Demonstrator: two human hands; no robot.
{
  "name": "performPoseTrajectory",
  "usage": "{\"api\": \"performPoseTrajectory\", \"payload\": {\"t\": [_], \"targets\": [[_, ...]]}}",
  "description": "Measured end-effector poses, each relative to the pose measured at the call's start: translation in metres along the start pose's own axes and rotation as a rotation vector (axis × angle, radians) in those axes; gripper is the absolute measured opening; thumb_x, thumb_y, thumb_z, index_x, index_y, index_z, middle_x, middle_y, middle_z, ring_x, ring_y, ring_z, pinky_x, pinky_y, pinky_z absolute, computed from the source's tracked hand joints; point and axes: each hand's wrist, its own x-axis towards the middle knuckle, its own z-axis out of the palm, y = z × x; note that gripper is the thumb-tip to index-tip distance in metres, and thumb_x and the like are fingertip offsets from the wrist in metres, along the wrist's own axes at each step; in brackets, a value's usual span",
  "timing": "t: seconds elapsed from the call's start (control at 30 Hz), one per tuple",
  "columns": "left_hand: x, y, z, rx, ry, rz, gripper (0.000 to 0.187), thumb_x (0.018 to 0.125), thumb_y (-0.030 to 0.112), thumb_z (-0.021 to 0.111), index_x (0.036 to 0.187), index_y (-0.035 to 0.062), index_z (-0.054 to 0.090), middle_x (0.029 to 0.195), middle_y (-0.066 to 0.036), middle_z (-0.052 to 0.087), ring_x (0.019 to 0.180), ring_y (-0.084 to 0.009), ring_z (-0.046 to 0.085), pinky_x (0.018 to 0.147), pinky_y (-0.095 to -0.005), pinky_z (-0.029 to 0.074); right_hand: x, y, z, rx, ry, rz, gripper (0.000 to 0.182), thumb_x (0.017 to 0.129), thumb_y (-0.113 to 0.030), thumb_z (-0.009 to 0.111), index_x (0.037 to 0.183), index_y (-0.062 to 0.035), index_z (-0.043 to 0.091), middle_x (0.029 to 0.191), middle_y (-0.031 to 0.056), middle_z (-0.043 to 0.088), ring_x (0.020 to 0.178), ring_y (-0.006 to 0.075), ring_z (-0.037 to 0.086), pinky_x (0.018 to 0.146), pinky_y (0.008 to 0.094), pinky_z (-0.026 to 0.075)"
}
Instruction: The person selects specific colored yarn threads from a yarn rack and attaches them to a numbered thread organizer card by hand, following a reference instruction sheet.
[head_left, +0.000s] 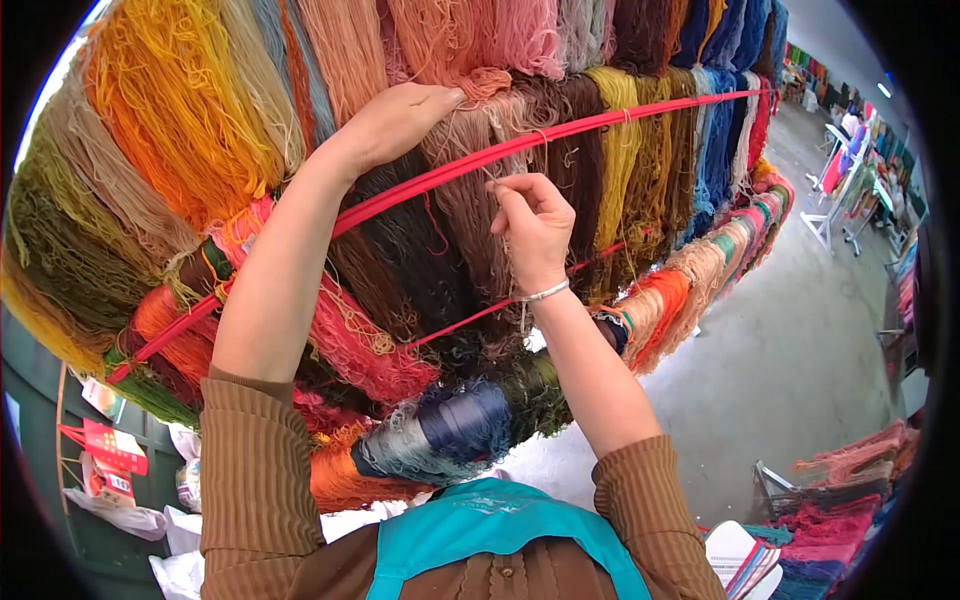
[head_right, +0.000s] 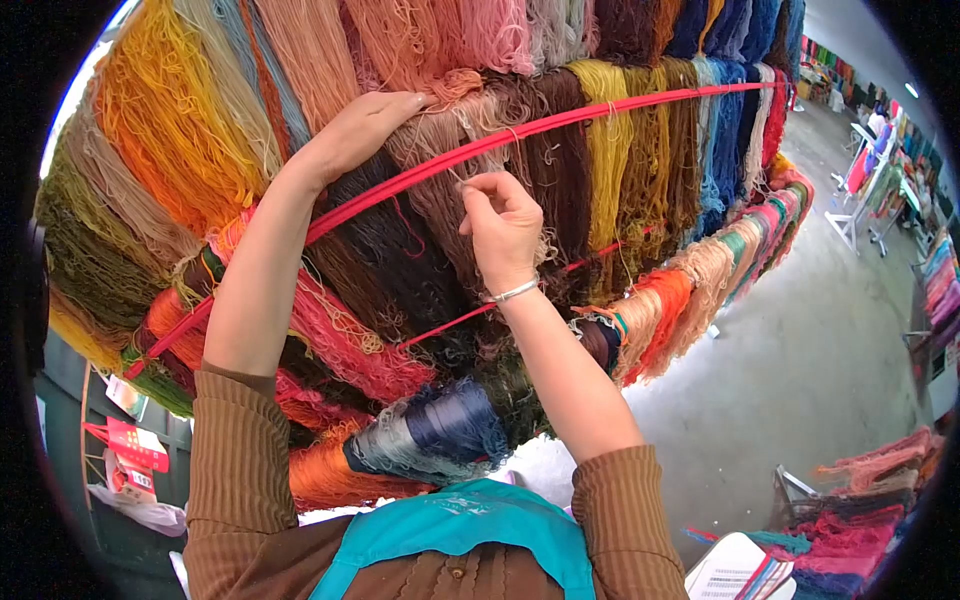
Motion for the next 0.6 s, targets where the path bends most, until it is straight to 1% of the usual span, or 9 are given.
{"api": "performPoseTrajectory", "payload": {"t": [0.13,0.2,0.23,0.3,0.4,0.47,0.53,0.57,0.6], "targets": [[-0.001,0.005,-0.001,0.009,-0.034,-0.017,0.050,0.101,0.041,0.044,0.114,-0.0031,0.064,0.111,-0.021,0.068,0.105,-0.0303,0.064,0.093,-0.0361,0.045,-0.001,-0.003,-0.003,0.005,-0.038,0.103,0.003,0.089,-0.003,0.063,0.088,-0.0011,0.066,0.070,-0.0024,0.062,0.056,0.0028,0.052,0.051,0.0192,0.040],[-0.002,0.005,0.000,0.059,0.023,0.030,0.048,0.101,0.039,0.043,0.112,-0.0026,0.065,0.109,-0.021,0.068,0.103,-0.0315,0.064,0.092,-0.0363,0.046,0.004,0.009,-0.007,-0.103,-0.032,0.012,0.006,0.090,-0.005,0.063,0.087,0.0002,0.066,0.068,-0.0017,0.061,0.060,0.0022,0.051,0.054,0.0201,0.040],[-0.002,0.005,0.000,0.058,0.022,0.028,0.048,0.101,0.039,0.043,0.112,-0.0026,0.065,0.109,-0.021,0.068,0.103,-0.0315,0.064,0.092,-0.0363,0.046,0.005,0.010,-0.008,-0.104,-0.032,0.013,0.006,0.090,-0.005,0.063,0.087,0.0002,0.066,0.068,-0.0017,0.061,0.060,0.0022,0.051,0.054,0.0201,0.040],[-0.001,0.005,-0.002,0.080,-0.026,0.035,0.047,0.100,0.038,0.044,0.112,-0.0026,0.064,0.110,-0.021,0.068,0.104,-0.0331,0.064,0.092,-0.0372,0.046,0.006,0.010,-0.011,-0.282,-0.052,-0.020,0.008,0.089,-0.006,0.063,0.087,0.0013,0.065,0.066,-0.0016,0.060,0.061,0.0025,0.050,0.056,0.0215,0.041],[-0.005,0.011,0.000,0.152,0.021,0.097,0.045,0.098,0.036,0.047,0.115,-0.0022,0.064,0.113,-0.022,0.067,0.108,-0.0341,0.063,0.094,-0.0380,0.046,0.005,0.012,-0.014,-0.298,-0.080,-0.048,0.009,0.089,-0.008,0.065,0.087,0.0007,0.065,0.065,-0.0019,0.059,0.061,0.0030,0.050,0.055,0.0229,0.042],[-0.005,0.010,0.000,0.178,0.020,0.093,0.045,0.097,0.036,0.049,0.116,-0.0018,0.064,0.114,-0.022,0.067,0.109,-0.0347,0.063,0.095,-0.0384,0.047,-0.006,0.010,-0.009,-0.325,-0.129,-0.140,0.008,0.088,-0.009,0.064,0.088,-0.0014,0.066,0.065,0.0002,0.061,0.060,0.0043,0.052,0.055,0.0236,0.043],[-0.005,0.010,0.000,0.205,0.019,0.091,0.046,0.096,0.036,0.051,0.118,-0.0013,0.064,0.116,-0.022,0.067,0.111,-0.0353,0.062,0.096,-0.0387,0.047,-0.028,0.002,-0.002,-0.543,-0.214,-0.187,0.006,0.087,-0.009,0.063,0.089,-0.0045,0.066,0.071,0.0123,0.065,0.062,0.0202,0.065,0.058,0.0311,0.049],[-0.005,0.009,0.000,0.232,0.018,0.090,0.047,0.095,0.037,0.052,0.119,-0.0011,0.064,0.116,-0.022,0.066,0.112,-0.0356,0.062,0.096,-0.0388,0.047,-0.039,0.008,0.001,-0.582,-0.281,-0.267,0.009,0.090,-0.008,0.063,0.095,-0.0020,0.067,0.077,0.0116,0.066,0.067,0.0160,0.064,0.062,0.0290,0.050],[-0.004,0.009,0.001,0.259,0.017,0.090,0.047,0.094,0.037,0.054,0.120,-0.0008,0.064,0.117,-0.022,0.066,0.112,-0.0359,0.062,0.097,-0.0389,0.047,-0.050,0.017,0.004,-0.600,-0.329,-0.332,0.009,0.089,-0.007,0.062,0.096,-0.0019,0.067,0.084,0.0146,0.068,0.073,0.0250,0.069,0.066,0.0325,0.053]]}}
